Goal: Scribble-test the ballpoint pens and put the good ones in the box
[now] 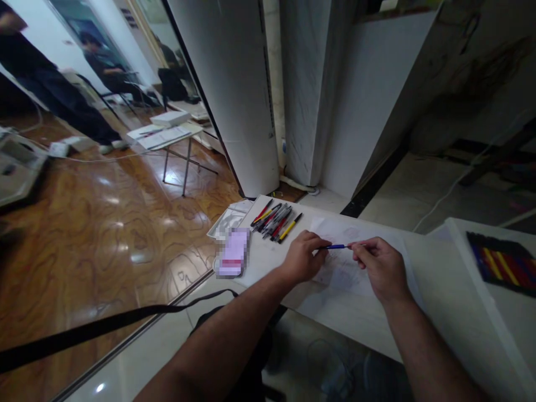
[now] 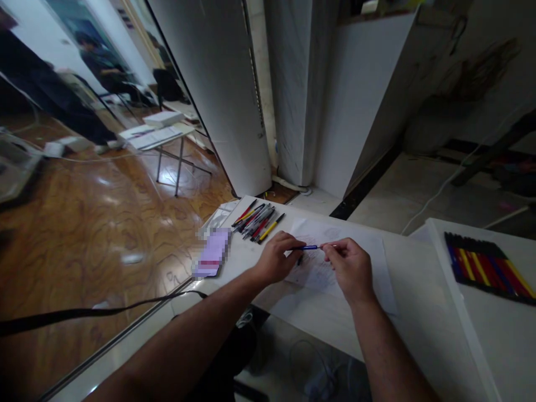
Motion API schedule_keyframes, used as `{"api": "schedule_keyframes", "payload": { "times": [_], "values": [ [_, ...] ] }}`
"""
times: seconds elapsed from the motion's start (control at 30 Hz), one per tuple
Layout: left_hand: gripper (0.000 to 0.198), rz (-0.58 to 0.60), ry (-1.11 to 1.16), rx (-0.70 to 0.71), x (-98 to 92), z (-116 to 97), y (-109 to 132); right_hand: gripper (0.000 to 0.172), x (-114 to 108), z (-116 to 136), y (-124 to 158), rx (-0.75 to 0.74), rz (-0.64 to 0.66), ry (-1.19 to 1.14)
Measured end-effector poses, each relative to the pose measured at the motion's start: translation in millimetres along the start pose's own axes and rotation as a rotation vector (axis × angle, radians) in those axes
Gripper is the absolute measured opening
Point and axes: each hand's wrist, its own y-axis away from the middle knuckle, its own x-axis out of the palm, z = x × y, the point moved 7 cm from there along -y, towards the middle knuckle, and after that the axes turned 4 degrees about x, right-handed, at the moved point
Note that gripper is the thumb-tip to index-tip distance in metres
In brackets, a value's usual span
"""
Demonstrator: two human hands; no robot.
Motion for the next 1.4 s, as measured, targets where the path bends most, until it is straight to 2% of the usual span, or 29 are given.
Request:
{"api": "schedule_keyframes", "payload": {
  "times": [0.27, 0.57, 0.9, 1.07, 1.17, 1.3, 1.4],
  "values": [
    [0.018, 0.011, 0.005, 0.002, -1.2, -3.6, -1.5, 0.024, 7.2, -2.6, -0.5, 0.042, 0.082, -0.212],
    [0.017, 0.014, -0.006, -0.014, -0.2, -3.4, -3.0, 0.026, 3.3, -2.6, -2.2, -0.005, -0.001, -0.088],
    [0.02, 0.088, 0.01, -0.044, 5.0, 1.4, -3.4, 0.027, 8.0, -3.6, -2.5, 0.027, 0.038, -0.096],
    [0.019, 0.089, -0.01, -0.145, 6.3, 10.4, -3.9, 0.03, 10.8, -2.9, -4.2, 0.02, 0.066, -0.122],
    [0.019, 0.058, -0.03, -0.266, 2.3, 22.4, -3.8, 0.03, 11.3, -6.7, -5.7, -0.013, 0.07, -0.001],
    [0.019, 0.037, -0.04, -0.413, -2.6, 37.6, -2.4, 0.02, 18.2, -10.3, -2.3, -0.152, 0.097, 0.434],
    [0.016, 0.044, -0.045, -0.495, -4.4, 45.3, -0.8, 0.022, 30.5, -11.1, 5.0, -0.268, 0.16, 0.723]
  ]
}}
